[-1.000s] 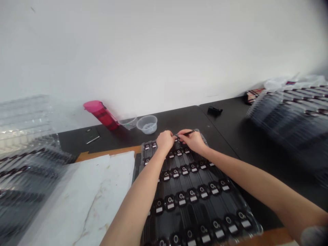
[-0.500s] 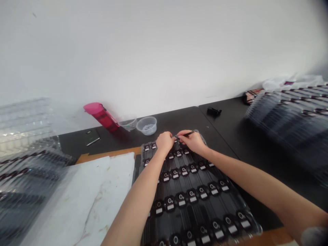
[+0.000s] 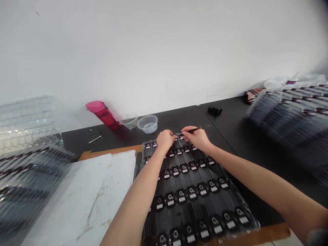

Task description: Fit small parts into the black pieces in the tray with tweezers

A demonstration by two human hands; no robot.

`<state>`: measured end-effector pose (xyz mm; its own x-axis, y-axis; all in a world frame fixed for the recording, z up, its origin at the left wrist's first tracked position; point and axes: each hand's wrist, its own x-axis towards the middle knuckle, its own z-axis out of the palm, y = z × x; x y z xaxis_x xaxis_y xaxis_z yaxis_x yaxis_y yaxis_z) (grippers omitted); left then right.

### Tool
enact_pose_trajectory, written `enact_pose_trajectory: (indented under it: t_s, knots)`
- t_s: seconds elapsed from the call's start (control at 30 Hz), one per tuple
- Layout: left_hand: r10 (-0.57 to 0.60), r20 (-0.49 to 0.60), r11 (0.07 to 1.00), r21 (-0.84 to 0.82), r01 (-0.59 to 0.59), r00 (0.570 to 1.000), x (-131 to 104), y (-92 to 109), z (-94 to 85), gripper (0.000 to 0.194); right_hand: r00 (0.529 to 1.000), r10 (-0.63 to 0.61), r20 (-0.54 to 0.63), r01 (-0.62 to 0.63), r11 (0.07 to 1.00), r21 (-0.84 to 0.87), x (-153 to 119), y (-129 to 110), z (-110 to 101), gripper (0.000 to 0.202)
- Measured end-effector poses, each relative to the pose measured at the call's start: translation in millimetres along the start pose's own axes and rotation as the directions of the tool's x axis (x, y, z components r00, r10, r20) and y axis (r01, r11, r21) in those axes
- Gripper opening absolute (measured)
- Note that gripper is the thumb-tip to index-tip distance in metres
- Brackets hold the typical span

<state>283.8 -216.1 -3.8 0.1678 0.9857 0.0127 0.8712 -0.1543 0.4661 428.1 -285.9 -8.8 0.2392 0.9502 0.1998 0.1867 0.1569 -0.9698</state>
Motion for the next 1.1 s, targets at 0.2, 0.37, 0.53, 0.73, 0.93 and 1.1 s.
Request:
enact_pose_trajectory:
  t_s: [0.2,0.37,0.53,0.73,0.93,1.1]
  knots:
    - [-0.049,0.040,0.894,-0.444,0.061,0.998,-8.8,-9.2,-25.1,0.029,1.000,0.002,0.011,-0.003,0.995,0.096,0.9,-13.6,-6.2,0.018]
    - [0.012,0.460,0.384,-0.822,0.421,0.888,-32.4,-28.5,-45.8,0.031,0.999,0.025,0.046,-0.034,0.977,0.211,-5.3,-26.4,-0.9,0.024]
    - [0.085,0.541,0.172,-0.835,0.523,0.836,-51.5,-42.5,-48.4,0.040,0.991,-0.060,0.122,0.039,0.986,0.163,-18.1,-43.9,11.8,0.026]
    - [0.105,0.503,0.139,-0.862,0.488,0.858,-56.9,-51.8,-43.8,0.043,0.936,-0.219,0.275,0.211,0.976,0.057,-31.2,-59.5,31.2,0.021]
    - [0.165,0.456,0.126,-0.889,0.440,0.874,-58.5,-58.3,-38.5,0.043,0.901,-0.250,0.355,0.256,0.966,0.030,-34.3,-60.5,44.4,0.018]
    - [0.197,0.438,0.107,-0.899,0.425,0.877,-58.6,-56.2,-39.0,0.044,0.880,-0.294,0.372,0.300,0.953,0.046,-32.6,-58.2,48.6,0.016]
